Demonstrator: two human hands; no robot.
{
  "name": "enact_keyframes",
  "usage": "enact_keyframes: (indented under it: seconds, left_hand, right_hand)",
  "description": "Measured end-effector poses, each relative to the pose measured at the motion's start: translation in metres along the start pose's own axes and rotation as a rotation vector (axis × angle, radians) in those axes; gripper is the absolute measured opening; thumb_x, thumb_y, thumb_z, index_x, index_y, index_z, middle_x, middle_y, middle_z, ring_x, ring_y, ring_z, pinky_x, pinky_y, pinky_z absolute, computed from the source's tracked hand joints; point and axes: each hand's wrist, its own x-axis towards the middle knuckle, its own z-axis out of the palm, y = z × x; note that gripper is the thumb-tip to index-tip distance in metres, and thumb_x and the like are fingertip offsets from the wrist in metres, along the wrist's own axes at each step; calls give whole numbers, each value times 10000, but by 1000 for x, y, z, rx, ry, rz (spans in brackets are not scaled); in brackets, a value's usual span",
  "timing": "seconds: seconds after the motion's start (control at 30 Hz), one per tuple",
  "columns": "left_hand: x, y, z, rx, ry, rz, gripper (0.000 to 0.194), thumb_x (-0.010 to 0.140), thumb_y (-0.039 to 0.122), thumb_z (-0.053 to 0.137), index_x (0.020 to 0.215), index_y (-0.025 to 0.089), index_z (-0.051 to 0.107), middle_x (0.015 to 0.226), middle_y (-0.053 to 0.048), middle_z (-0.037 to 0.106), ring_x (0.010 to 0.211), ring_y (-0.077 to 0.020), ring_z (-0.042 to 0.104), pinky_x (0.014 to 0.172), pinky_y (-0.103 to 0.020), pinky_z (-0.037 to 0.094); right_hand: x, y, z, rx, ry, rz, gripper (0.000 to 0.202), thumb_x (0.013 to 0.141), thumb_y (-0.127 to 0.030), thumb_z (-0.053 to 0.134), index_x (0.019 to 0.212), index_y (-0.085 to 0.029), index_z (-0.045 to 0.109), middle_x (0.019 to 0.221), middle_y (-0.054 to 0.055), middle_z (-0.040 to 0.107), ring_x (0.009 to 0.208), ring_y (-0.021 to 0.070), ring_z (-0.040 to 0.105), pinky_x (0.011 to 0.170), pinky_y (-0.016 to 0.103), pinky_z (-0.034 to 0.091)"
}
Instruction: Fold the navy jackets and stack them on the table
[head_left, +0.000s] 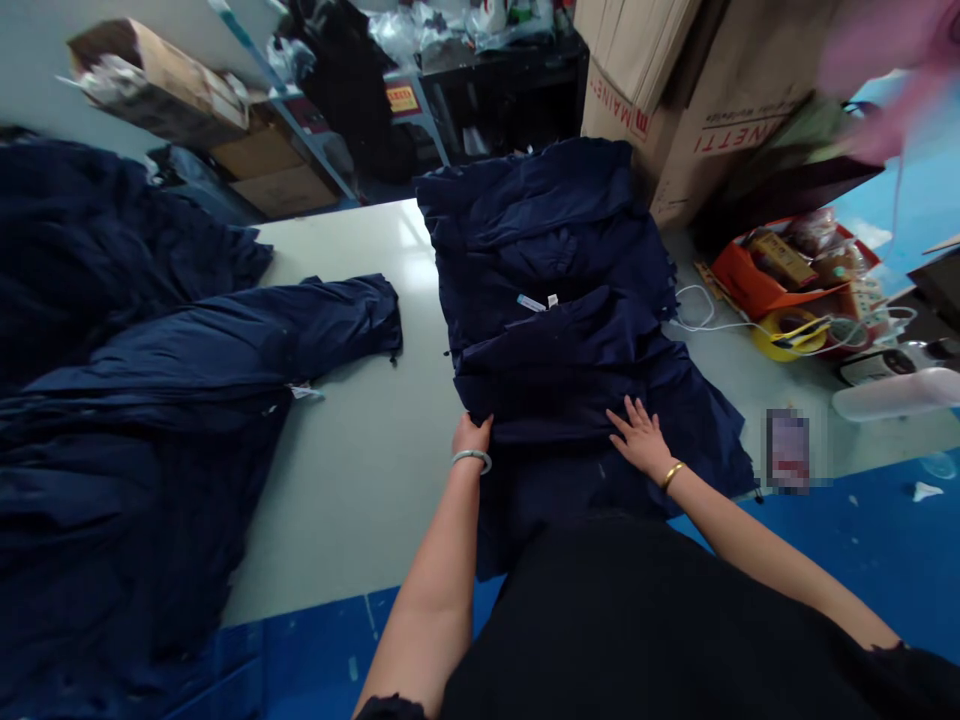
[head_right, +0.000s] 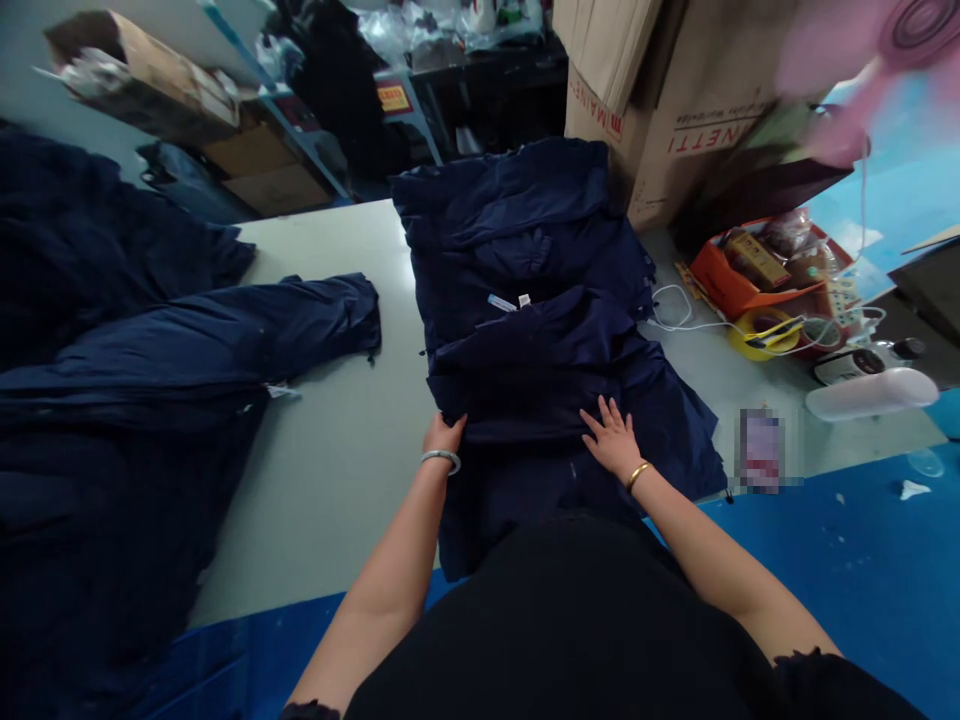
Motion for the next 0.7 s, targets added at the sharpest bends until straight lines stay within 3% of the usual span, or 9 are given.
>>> enact_keyframes:
  seconds: [0.2, 0.33, 0.47, 0.6, 0.7]
  left_hand:
    - [-19, -35, -4, -38, 39, 5, 351, 878, 458, 700, 1132, 217, 676, 1158, -162, 766, 1079, -322, 718, 938, -420, 539]
    - [-19, -47, -11, -77, 120, 5, 316, 912, 447, 662, 1139, 228, 680, 1142, -113, 767, 1072, -272, 706, 951, -374, 530]
    - [-12, -51, -22, -97, 253, -21, 315, 945, 442, 625, 1141, 203, 682, 1147, -117, 760, 1063, -269, 697, 945, -376, 530]
    - [-16, -60, -30, -38, 180, -87, 311, 943, 444, 642, 1098, 177, 680, 1110, -142, 753, 1041, -295, 701, 937, -411, 531]
    - [-31, -63, -29, -4, 173, -125, 386, 943, 446, 646, 1192, 152, 643, 1176, -180, 727, 1127, -325, 677, 988, -461, 516]
  right_hand:
    - [-37, -10, 15, -85, -42, -108, 593, 1017, -441, 498, 1602, -412, 406, 1748, 47, 221, 1613, 310, 174, 1251, 624, 198]
    - [-51, -19, 10, -67, -65, -149, 572, 1034, -486, 456, 1597, -390, 428, 1740, 54, 244, 1602, 307, 218, 1258, 595, 221]
    - [-33, -32, -2, -73, -18, -200, 571, 1046, -511, 432, 1597, -361, 440, 1743, 51, 229, 1615, 302, 172, 1284, 582, 158]
    - [-1, -39, -9, -61, -121, -192, 554, 1060, -506, 400, 1594, -364, 435, 1722, 47, 288, 1605, 309, 205, 1260, 686, 107]
    - [18, -39, -13, -32, -117, -170, 524, 1069, -479, 387, 1577, -369, 456, 1717, 28, 302, 1600, 301, 223, 1243, 727, 76]
